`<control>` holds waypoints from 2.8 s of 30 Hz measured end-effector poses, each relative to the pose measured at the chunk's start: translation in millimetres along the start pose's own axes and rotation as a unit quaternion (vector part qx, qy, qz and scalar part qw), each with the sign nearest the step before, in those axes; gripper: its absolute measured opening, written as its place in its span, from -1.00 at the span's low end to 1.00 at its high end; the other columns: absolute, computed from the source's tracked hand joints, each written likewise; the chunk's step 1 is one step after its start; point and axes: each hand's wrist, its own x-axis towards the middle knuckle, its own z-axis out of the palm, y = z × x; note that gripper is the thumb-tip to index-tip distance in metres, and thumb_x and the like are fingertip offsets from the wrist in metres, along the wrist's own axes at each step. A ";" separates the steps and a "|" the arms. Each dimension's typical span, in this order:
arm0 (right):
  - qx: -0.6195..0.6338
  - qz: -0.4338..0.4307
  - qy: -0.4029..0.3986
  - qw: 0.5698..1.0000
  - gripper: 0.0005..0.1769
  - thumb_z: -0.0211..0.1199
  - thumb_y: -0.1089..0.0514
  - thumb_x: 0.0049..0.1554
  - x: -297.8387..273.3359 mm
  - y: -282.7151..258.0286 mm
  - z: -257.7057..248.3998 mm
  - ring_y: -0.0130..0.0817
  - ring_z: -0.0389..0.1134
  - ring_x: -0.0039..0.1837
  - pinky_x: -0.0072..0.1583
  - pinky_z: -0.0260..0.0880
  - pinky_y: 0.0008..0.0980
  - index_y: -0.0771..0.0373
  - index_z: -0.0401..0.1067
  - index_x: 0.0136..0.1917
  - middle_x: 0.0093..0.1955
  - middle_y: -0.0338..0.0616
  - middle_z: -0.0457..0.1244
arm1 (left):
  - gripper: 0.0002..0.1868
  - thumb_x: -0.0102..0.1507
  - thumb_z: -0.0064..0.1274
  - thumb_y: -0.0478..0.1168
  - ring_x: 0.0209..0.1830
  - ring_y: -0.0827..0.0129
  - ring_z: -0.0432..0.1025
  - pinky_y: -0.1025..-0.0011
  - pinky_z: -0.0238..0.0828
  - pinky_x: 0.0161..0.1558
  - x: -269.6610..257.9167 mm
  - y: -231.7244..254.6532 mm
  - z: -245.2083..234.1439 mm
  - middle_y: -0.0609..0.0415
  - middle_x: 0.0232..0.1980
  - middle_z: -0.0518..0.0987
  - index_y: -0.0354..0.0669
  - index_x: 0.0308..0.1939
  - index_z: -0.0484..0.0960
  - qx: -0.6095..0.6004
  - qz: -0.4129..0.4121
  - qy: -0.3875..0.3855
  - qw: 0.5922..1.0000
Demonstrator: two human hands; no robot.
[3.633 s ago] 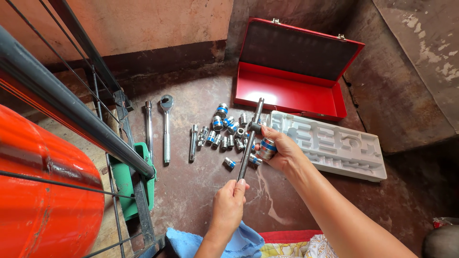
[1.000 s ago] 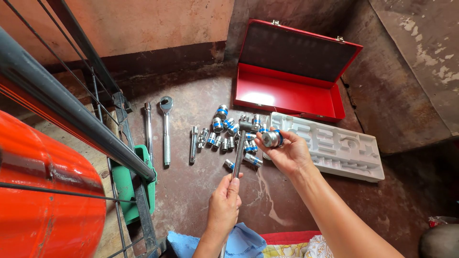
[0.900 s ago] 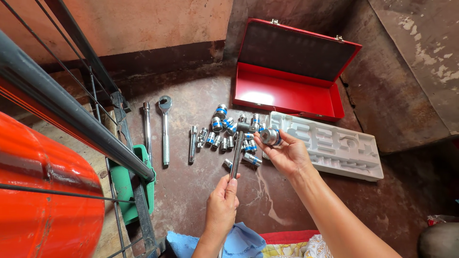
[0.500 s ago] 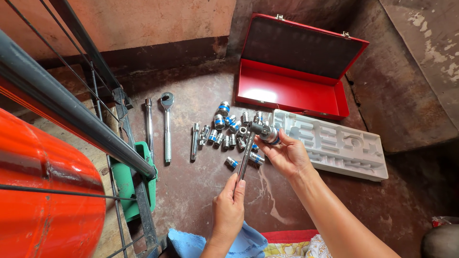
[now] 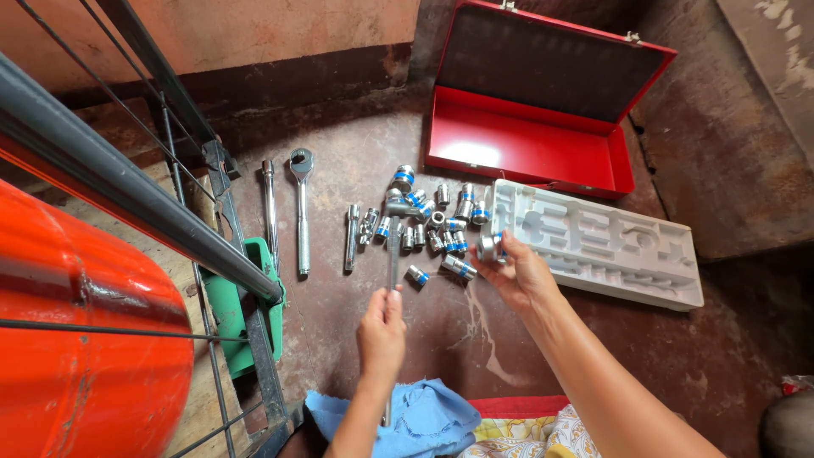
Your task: The person wipes socket wrench sockets with a blue cloth, then picks up a ratchet and extension bar to attach various sockets, testing fit and removing them. The person handles sockets, a ratchet, and an extension bar on the floor next to an open red toolbox and a white plastic tray.
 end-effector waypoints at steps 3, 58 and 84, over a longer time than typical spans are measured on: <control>-0.072 0.023 0.002 0.997 -0.58 0.17 0.17 0.20 18.9 27.5 -32.2 -0.04 0.40 0.06 0.16 0.51 0.04 0.31 0.24 0.29 0.11 0.11 0.24 | -0.74 0.37 0.02 -0.03 -0.76 0.54 0.17 0.41 0.06 -0.71 25.9 -25.2 -4.4 0.21 -0.62 0.33 -0.14 -0.22 0.52 -0.081 -0.085 0.003 0.993; -0.518 -0.387 -0.090 0.758 -0.65 0.45 0.28 0.01 67.5 100.0 52.0 -0.41 0.40 -0.09 -0.01 0.42 -0.41 0.11 0.58 0.10 -0.07 -0.21 0.40 | -0.68 0.41 -0.07 -0.06 -0.85 0.46 0.31 0.43 0.26 -0.78 55.1 -82.9 2.7 0.14 -0.68 0.40 -0.17 -0.35 0.36 -0.030 0.035 -0.050 0.998; -0.596 -0.453 -0.113 0.653 -0.69 0.38 0.35 0.05 81.5 61.5 60.7 -0.22 0.44 0.10 0.08 0.48 -0.31 0.16 0.56 0.08 0.14 -0.16 0.35 | -0.70 0.38 -0.01 -0.03 -0.67 0.42 0.43 0.35 0.38 -0.53 56.2 -88.6 4.4 0.12 -0.65 0.48 -0.13 -0.35 0.48 0.086 0.101 -0.066 0.989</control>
